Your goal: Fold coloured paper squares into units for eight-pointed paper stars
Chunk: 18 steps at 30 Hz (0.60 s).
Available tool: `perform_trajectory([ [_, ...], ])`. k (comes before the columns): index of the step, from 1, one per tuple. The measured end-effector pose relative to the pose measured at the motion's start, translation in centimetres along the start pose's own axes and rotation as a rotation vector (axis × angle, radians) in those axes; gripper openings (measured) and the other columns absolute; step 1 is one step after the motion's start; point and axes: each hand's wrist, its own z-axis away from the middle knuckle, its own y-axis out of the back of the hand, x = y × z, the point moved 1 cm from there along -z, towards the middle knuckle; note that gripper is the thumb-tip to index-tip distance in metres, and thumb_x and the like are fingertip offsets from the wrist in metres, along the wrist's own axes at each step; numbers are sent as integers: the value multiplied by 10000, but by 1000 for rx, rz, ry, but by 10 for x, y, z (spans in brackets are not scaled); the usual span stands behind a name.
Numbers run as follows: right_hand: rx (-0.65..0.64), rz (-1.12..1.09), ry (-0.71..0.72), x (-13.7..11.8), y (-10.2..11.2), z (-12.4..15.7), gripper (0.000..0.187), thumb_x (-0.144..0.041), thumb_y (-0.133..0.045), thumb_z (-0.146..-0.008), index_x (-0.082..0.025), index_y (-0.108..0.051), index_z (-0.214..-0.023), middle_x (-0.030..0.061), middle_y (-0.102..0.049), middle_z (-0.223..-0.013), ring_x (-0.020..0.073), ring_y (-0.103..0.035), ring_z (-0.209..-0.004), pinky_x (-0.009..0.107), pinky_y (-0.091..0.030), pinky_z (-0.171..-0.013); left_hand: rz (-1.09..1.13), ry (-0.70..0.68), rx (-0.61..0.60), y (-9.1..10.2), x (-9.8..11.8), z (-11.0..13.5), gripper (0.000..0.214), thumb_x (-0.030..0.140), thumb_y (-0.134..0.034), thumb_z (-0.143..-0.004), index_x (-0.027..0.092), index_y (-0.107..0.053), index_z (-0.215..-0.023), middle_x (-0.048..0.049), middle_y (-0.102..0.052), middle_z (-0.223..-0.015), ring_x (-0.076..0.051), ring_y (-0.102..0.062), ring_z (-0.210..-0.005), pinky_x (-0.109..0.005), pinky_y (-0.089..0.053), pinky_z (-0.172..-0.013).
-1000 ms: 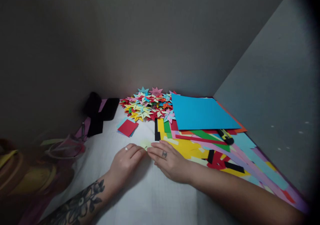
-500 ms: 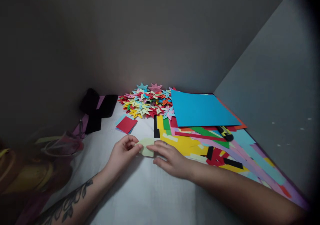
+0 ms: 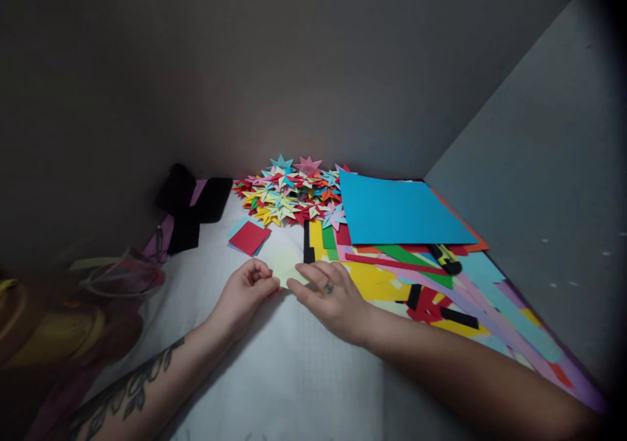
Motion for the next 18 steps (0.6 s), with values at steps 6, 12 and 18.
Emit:
perform_trajectory([
  [6, 4, 50, 160, 0, 13, -16, 205, -148, -435, -915, -201, -613, -1002, 73, -640, -971, 205, -534, -896, 369, -357, -731, 57, 85, -31, -6, -3, 12, 327, 193, -744, -582, 174, -426, -659, 82, -508, -541, -56, -521, -512, -154, -376, -517],
  [12, 54, 176, 263, 1, 8, -37, 209, -138, -430, -912, -182, -606, -808, 54, -628, -828, 173, -505, -741, 344, -311, -622, 113, 57, 14, -2, -2, 12, 323, 197, -739, -606, 171, -423, -667, 70, -537, -568, -56, -537, -555, -167, -426, -588],
  [18, -102, 90, 339, 23, -19, -30, 180, -137, -444, -909, -159, -612, -848, 38, -613, -793, 157, -467, -671, 311, -282, -568, -595, -287, -167, 21, 4, 9, 82, 231, -576, -802, 161, -546, -772, -11, -609, -715, -119, -572, -640, -249, -477, -607],
])
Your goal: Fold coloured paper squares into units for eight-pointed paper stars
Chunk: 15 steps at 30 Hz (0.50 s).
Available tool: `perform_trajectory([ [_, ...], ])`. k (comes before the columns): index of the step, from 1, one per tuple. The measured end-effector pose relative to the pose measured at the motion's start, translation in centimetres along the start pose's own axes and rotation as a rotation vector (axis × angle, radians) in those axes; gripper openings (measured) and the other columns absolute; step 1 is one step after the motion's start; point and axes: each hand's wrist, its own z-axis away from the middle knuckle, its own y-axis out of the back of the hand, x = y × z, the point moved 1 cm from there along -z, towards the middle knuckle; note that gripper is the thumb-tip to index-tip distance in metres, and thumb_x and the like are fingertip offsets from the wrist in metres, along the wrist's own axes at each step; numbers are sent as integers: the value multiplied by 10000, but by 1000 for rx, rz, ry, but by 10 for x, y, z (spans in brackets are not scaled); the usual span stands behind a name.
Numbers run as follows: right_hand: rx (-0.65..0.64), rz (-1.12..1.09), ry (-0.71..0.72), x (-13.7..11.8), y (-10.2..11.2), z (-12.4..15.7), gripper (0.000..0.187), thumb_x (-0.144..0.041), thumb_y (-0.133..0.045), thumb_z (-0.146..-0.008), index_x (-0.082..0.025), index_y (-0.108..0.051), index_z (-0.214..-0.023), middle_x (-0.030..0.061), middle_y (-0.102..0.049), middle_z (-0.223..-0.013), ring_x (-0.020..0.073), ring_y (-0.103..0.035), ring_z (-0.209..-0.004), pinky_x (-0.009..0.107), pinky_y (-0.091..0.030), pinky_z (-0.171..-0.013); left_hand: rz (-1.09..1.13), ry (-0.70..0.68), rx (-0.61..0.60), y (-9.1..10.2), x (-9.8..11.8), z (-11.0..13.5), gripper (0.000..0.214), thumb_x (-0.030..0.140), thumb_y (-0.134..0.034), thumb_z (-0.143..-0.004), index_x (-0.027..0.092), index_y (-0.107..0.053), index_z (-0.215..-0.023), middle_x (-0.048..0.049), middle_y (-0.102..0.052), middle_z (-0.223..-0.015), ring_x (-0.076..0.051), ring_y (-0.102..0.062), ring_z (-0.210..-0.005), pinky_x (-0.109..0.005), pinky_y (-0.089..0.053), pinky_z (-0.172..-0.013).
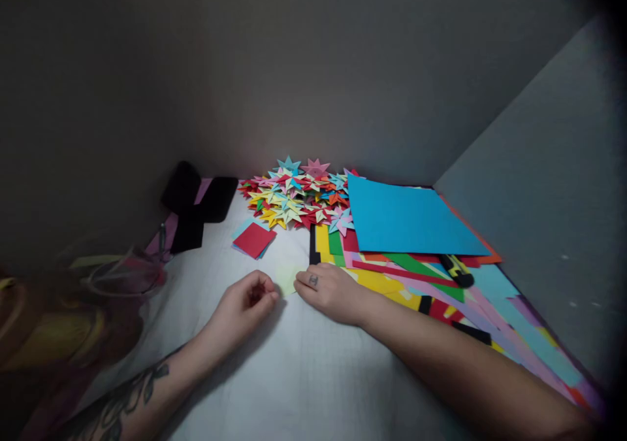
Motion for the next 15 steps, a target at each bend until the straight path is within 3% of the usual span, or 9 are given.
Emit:
perform_trajectory([
  [4, -49, -99, 42, 6, -6, 6, 217, -166, -409, -941, -162, -624, -917, 35, -640, -861, 159, -495, -722, 300, -332, -628, -561, -528, -82, 9, -7, 1, 245, 142, -456, -879, 184, -622, -1055, -94, -644, -1051, -188, -590, -990, -359, -499, -851],
  [6, -58, -145, 41, 9, -5, 6, 244, -173, -388, -953, -160, -631, -934, 40, -648, -877, 161, -511, -763, 297, -352, -674, -708, -671, -172, 9, -11, 1, 337, 110, -430, -886, 191, -574, -1180, -108, -628, -1157, -210, -550, -1116, -388, -492, -909],
  [9, -85, -184, 3, 12, -3, 5, 255, -181, -384, -956, -153, -638, -957, 58, -654, -902, 172, -518, -813, 301, -358, -707, -868, -739, -278, 7, -14, 2, 379, 81, -425, -873, 160, -544, -1224, -122, -617, -1205, -237, -517, -1187, -399, -497, -930],
  [15, -148, -236, -55, 11, -4, 5, 229, -200, -411, -948, -197, -623, -1034, 49, -645, -986, 183, -508, -872, 308, -348, -725, -1031, -745, -359, 6, -11, 5, 386, 71, -442, -850, 128, -543, -1218, -159, -575, -1263, -281, -489, -1224, -403, -510, -914],
])
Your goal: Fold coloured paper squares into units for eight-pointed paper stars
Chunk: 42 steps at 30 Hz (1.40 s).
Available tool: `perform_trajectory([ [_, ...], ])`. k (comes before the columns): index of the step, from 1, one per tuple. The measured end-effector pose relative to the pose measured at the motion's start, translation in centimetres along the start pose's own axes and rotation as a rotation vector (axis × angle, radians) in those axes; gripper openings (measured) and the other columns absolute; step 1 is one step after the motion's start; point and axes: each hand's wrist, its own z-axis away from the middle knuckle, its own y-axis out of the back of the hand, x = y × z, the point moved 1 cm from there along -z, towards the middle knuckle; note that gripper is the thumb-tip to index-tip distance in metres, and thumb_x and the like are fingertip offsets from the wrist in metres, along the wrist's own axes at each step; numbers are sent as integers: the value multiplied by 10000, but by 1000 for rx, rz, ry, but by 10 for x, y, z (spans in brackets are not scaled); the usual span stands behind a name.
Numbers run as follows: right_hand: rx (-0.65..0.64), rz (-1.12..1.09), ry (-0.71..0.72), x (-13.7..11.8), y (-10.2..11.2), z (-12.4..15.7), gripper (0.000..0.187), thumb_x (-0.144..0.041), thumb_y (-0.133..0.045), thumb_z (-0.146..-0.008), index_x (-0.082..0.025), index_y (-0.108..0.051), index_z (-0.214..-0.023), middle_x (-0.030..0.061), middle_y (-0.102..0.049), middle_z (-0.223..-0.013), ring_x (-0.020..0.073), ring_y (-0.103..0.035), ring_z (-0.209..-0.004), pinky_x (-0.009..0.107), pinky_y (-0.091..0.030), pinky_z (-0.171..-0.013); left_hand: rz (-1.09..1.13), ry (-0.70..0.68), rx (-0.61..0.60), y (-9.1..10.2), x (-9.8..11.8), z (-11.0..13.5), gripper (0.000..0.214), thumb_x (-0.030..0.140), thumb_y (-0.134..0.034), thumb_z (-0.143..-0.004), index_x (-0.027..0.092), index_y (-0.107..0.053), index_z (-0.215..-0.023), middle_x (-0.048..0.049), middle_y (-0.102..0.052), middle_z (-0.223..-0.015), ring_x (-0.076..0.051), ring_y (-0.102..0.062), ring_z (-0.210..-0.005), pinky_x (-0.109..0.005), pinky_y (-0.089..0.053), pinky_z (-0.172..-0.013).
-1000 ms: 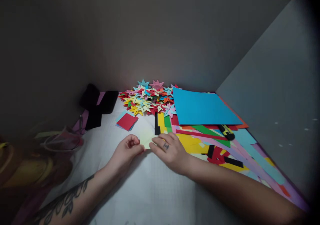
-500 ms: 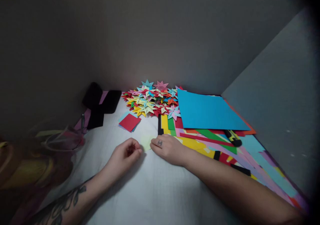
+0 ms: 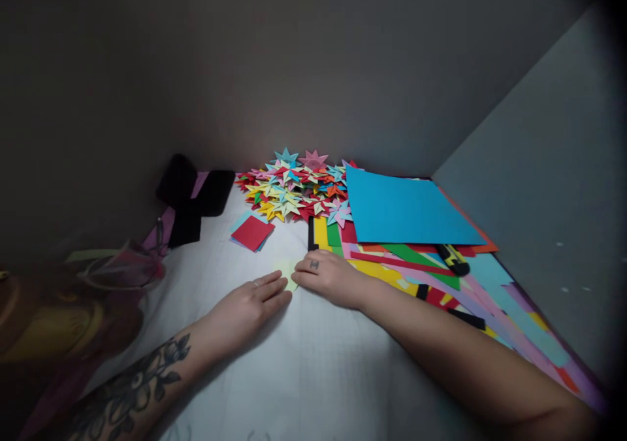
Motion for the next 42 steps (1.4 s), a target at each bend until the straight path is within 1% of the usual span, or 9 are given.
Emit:
perform_trajectory([
  [5, 37, -124, -73, 3, -7, -4, 197, -207, -455, -930, -211, -652, -918, 46, -639, -980, 179, -491, -892, 311, -358, -754, -6, 49, -19, 3, 2, -2, 365, 77, -438, -860, 160, -548, -1198, -134, -566, -1272, -262, -495, -1218, -389, -502, -919],
  [10, 58, -363, -195, 8, -4, -14, 123, -212, -551, -880, -186, -664, -839, 50, -634, -927, 179, -481, -895, 301, -381, -791, 29, 14, 0, 8, 5, -6, 313, 87, -426, -869, 143, -563, -1145, -122, -587, -1209, -260, -498, -1194, -395, -475, -930],
  [13, 37, -426, -264, 8, -1, -20, 116, -191, -561, -865, -181, -666, -815, 45, -615, -892, 177, -471, -866, 297, -383, -784, 58, 16, 16, 11, 7, -8, 277, 106, -420, -882, 152, -573, -1109, -111, -605, -1146, -238, -523, -1144, -389, -466, -918],
  [17, 17, -392, -343, 5, -3, -25, 124, -171, -540, -856, -179, -645, -790, 38, -591, -867, 177, -463, -871, 295, -374, -782, 85, 17, 30, 11, 7, -8, 253, 116, -437, -880, 157, -574, -1089, -107, -609, -1094, -227, -534, -1095, -387, -457, -902],
  [21, -3, -299, -397, -1, -6, -29, 129, -175, -508, -861, -176, -617, -793, 45, -583, -905, 190, -459, -905, 314, -362, -784, 86, 25, -3, 9, 8, -10, 244, 107, -456, -870, 149, -572, -1080, -102, -610, -1067, -222, -547, -1025, -373, -471, -859],
  [25, -22, -220, -405, -6, -4, -30, 149, -197, -478, -879, -166, -610, -818, 64, -582, -939, 207, -456, -933, 330, -356, -790, 77, 45, -6, 4, 9, -11, 256, 83, -456, -858, 132, -568, -1083, -99, -613, -1015, -214, -554, -959, -352, -493, -818],
  [30, -27, -190, -403, -8, -3, -30, 154, -204, -466, -885, -163, -607, -837, 70, -577, -954, 207, -453, -936, 329, -358, -797, 60, 90, 55, -5, 8, -11, 323, 95, -422, -881, 126, -525, -1185, -94, -612, -920, -207, -559, -905, -350, -516, -775],
  [37, -10, -177, -441, -7, -6, -32, 144, -211, -482, -874, -167, -609, -818, 70, -575, -961, 209, -460, -935, 330, -364, -788, 60, 78, 69, -5, 8, -12, 309, 90, -388, -888, 117, -579, -1130, -102, -609, -895, -208, -553, -894, -348, -523, -752],
  [42, -20, -174, -459, -8, -6, -32, 148, -216, -482, -876, -170, -611, -822, 68, -577, -960, 206, -467, -929, 327, -366, -774, 62, 75, 92, -3, 9, -13, 301, 94, -400, -879, 118, -594, -1108, -104, -613, -876, -205, -556, -885, -344, -528, -743],
])
